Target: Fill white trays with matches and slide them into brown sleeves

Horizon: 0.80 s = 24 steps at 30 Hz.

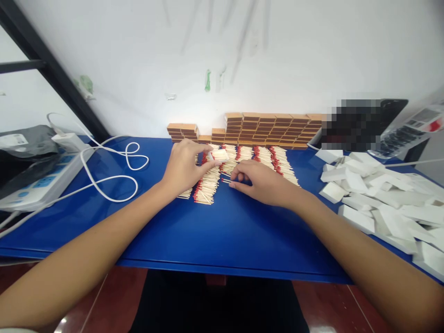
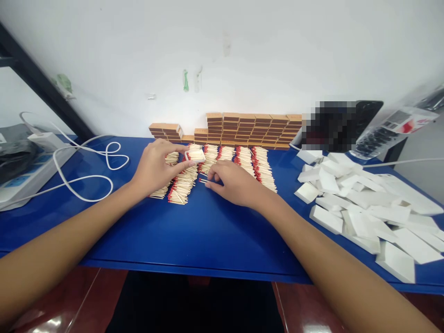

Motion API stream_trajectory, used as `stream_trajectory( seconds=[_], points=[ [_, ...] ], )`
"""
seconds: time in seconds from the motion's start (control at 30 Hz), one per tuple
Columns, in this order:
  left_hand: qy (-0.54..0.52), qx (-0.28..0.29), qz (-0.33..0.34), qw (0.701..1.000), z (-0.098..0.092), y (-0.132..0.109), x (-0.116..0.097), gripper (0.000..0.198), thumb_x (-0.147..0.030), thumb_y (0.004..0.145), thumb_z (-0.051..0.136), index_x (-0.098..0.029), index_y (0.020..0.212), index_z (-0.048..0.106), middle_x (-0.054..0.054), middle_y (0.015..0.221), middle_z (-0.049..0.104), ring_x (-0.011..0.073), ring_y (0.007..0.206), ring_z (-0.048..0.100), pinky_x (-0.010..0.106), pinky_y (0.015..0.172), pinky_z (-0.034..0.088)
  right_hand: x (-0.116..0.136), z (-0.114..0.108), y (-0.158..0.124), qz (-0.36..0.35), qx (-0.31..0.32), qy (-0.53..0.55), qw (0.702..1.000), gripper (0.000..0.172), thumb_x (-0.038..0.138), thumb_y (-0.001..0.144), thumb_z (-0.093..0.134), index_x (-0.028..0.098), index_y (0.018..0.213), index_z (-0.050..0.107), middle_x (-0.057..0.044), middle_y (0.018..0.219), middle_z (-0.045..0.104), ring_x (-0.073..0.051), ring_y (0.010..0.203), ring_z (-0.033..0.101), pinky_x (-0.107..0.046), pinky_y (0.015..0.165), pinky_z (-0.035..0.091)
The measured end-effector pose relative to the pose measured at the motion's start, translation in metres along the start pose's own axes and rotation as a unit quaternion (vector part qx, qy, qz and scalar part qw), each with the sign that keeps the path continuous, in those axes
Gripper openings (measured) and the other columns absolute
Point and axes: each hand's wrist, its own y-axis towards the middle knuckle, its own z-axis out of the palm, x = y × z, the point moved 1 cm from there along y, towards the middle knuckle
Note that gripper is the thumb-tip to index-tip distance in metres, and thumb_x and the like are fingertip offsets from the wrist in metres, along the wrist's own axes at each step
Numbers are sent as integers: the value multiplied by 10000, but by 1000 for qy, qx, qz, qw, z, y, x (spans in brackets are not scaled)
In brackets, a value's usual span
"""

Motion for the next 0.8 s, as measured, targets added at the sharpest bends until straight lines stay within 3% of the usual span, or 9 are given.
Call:
stream_trajectory(
  seconds=[0.17, 0.3, 0.57, 0.8],
  points=[
    [-4, 8, -3, 1000, 0, 0, 2, 356, -503, 861, 864, -242, 1098, 812, 68, 1040, 809, 303, 1014, 694, 462, 941, 495, -1, 6, 1, 19, 25, -10, 999, 152, 238, 1012, 581, 207, 869, 624, -67, 903, 663, -213, 841, 576, -329, 734, 419],
    [-1, 7, 1, 1000, 0, 0, 3, 362, -514, 863, 861, -245, 1100, 809, 70, 1063, 813, 292, 1009, 694, 455, 942, 495, -5, -5, -1, 19, 27, -10, 999, 158, 239, 1009, 586, 213, 858, 625, -66, 877, 670, -219, 823, 580, -333, 721, 410],
    [-24, 44, 32, 998, 3, -3, -9, 367, -485, 815, 909, -253, 1081, 812, 38, 973, 797, 258, 959, 674, 414, 898, 468, -7, -24, -3, 8, -126, 18, 992, 115, 303, 1010, 616, 228, 925, 639, -58, 874, 662, -234, 849, 595, -349, 745, 413],
    [-75, 50, 76, 993, 6, -9, -26, 380, -490, 792, 922, -249, 1065, 811, 17, 888, 778, 237, 911, 672, 391, 892, 476, -3, -15, -2, -37, -110, 10, 993, 74, 227, 981, 608, 224, 908, 619, -64, 883, 648, -232, 848, 576, -351, 750, 422]
  ],
)
